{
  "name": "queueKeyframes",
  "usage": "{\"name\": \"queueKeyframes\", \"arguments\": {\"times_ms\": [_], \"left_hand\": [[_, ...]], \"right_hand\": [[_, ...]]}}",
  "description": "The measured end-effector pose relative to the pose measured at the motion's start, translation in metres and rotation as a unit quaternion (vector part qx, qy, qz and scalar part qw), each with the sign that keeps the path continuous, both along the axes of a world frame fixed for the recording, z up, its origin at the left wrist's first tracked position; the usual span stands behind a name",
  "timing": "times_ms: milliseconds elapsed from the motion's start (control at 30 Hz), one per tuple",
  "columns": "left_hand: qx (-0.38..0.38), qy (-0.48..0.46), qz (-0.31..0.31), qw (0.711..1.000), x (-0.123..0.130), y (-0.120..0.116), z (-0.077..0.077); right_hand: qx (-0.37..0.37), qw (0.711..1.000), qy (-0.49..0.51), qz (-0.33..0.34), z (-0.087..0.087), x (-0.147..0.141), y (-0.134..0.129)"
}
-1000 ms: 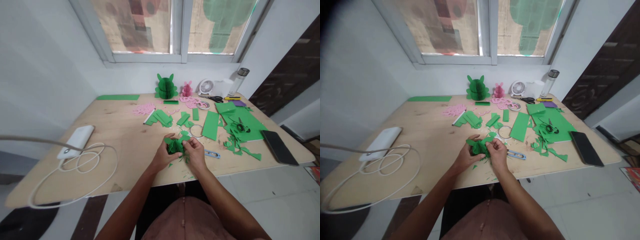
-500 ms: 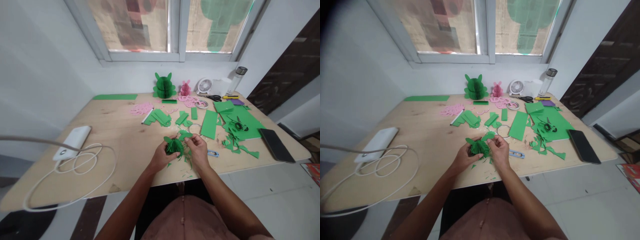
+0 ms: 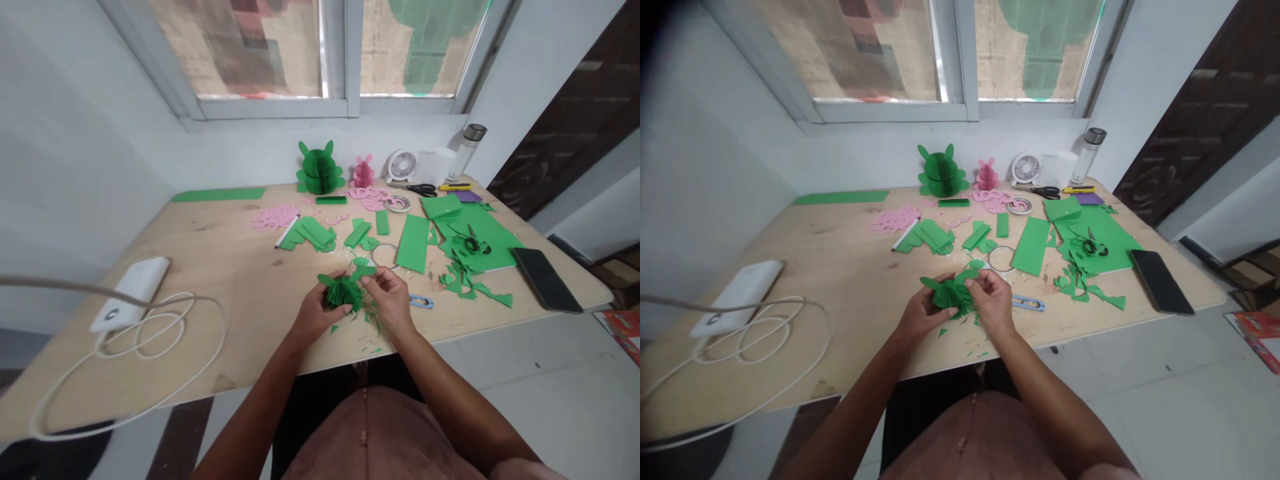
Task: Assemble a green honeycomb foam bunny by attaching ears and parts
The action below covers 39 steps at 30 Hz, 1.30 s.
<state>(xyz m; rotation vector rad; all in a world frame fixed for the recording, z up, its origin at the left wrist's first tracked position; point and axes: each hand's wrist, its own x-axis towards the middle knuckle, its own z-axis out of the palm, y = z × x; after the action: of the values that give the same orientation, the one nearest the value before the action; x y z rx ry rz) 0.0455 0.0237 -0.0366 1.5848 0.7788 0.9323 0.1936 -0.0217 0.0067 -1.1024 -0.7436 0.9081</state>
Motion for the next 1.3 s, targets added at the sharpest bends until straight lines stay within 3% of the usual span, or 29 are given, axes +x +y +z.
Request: {"name": "queueKeyframes", "arguments": {"times_ms": [467, 900, 1300], "left_hand": [[-0.038, -0.006, 0.011, 0.999, -0.001, -0.002, 0.000], [-0.036, -0.019, 0.002, 0.999, -0.001, -0.003, 0.000], [-0.028, -0.025, -0.008, 0.999, -0.002, -0.002, -0.001]], "right_hand": [[-0.001, 0.994, -0.097, 0.048, -0.020, 0.004, 0.001], [-0.001, 0.990, -0.135, 0.035, -0.008, 0.003, 0.001], [0.039, 0.963, -0.265, 0.035, -0.003, 0.007, -0.001]]}}
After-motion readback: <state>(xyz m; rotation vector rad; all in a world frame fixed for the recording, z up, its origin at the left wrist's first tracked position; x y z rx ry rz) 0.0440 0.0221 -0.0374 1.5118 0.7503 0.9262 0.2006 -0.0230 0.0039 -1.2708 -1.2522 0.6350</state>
